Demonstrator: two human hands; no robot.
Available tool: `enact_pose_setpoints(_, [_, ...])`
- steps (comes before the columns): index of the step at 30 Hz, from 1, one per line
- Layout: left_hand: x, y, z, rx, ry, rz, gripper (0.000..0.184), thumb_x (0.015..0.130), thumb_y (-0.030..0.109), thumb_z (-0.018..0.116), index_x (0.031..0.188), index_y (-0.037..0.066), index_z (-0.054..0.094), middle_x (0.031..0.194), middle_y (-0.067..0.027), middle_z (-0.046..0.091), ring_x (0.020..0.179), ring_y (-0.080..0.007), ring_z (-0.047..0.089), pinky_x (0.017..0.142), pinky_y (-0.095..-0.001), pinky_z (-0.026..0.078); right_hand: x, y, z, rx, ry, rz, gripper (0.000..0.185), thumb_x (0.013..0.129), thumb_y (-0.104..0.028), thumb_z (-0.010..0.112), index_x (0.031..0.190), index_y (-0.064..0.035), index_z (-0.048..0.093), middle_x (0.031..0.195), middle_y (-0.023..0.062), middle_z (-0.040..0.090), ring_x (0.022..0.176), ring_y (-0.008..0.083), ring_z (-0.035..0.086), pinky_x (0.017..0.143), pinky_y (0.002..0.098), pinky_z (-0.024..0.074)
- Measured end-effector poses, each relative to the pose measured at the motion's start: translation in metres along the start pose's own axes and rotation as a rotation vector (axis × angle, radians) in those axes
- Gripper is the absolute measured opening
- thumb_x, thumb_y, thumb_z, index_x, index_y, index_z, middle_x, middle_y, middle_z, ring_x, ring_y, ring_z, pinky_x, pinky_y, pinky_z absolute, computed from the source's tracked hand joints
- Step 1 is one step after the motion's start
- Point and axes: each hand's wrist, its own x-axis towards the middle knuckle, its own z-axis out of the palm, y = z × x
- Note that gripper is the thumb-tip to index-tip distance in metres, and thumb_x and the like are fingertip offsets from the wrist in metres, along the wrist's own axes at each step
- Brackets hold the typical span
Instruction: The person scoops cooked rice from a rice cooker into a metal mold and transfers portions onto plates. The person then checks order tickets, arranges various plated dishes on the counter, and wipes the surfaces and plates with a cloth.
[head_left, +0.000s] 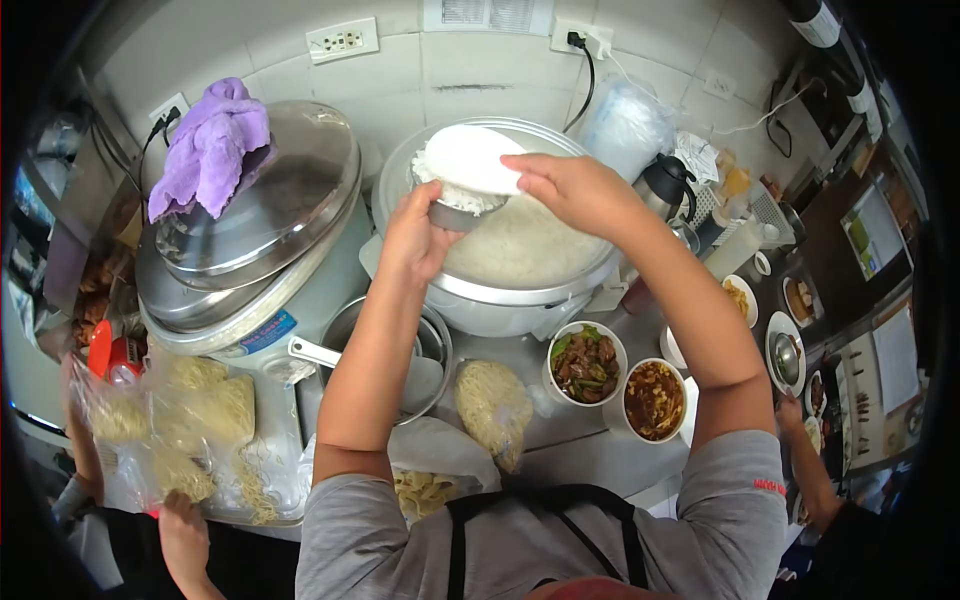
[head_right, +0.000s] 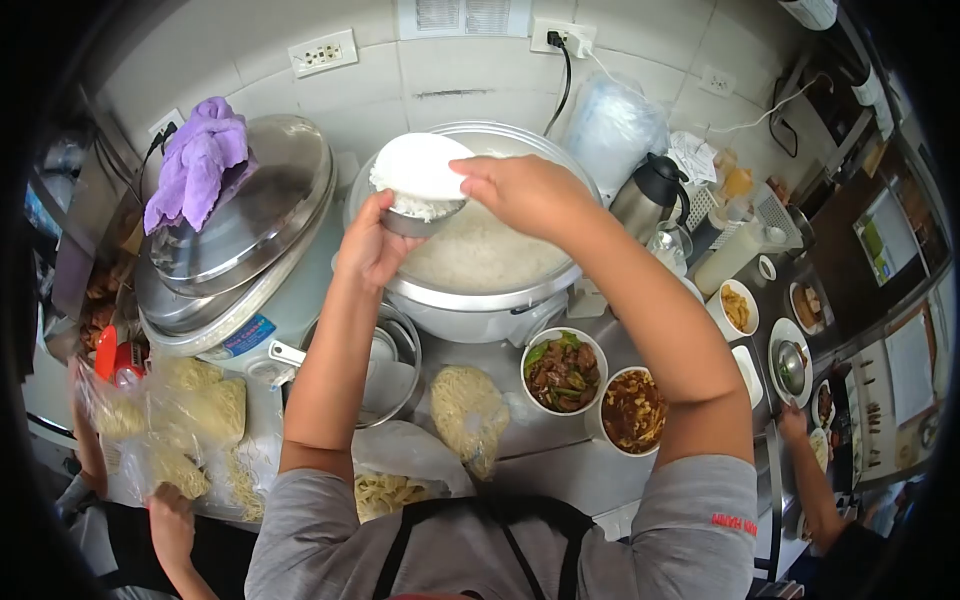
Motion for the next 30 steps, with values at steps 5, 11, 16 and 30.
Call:
enact_pose_setpoints(5, [0.001,0.011,-0.001,-0.050,0.043,0.084,0.039,0.083,0.020,0.038,0.114,-0.003,0.036,0.113,-0.0161,0.045,0.102,-0.0267,0.047,0.084,-0.0396,0.040,-0.022,-0.004,-0.009,-0.261,-0.086,0.190,0.031,0.082,-0.033,0.043,0.109,-0.0212,0.052,0.095,0.0110,0.057,0.084,0.0276,0.055,0.072,0.0351,0.0440])
enact_pose_setpoints(11, [0.010,0.000,-0.008,0.054,0.129,0.091,0.038,0.079,0.015,0.041,0.113,-0.002,0.037,0.113,-0.0147,0.046,0.102,-0.0274,0.047,0.083,-0.0411,0.041,0.008,-0.006,-0.006,0.012,0.127,-0.044,0.031,0.083,-0.027,0.041,0.108,-0.0105,0.052,0.103,0.0143,0.054,0.090,0.0283,0.053,0.079,0.0324,0.0409])
enact_pose_setpoints(16, [-0.006,-0.003,-0.003,-0.018,0.048,0.043,0.041,0.075,0.016,0.047,0.113,0.001,0.038,0.113,-0.0140,0.046,0.103,-0.0273,0.046,0.082,-0.0444,0.041,0.051,0.059,0.041,-0.204,-0.072,0.078,0.029,0.082,-0.023,0.039,0.099,-0.0088,0.056,0.096,0.0131,0.057,0.084,0.0280,0.055,0.074,0.0386,0.0422])
enact_pose_setpoints(30, [-0.081,-0.036,0.076,-0.053,-0.185,-0.250,0.067,0.065,0.016,0.059,0.122,0.000,0.028,0.122,-0.0152,0.038,0.113,-0.0303,0.037,0.092,-0.0506,0.031,-0.129,0.018,0.019,1.939,-0.112,0.223,0.063,0.082,-0.052,0.031,0.125,-0.0060,0.028,0.123,0.0170,0.037,0.107,0.0331,0.043,0.080,0.0521,0.0373])
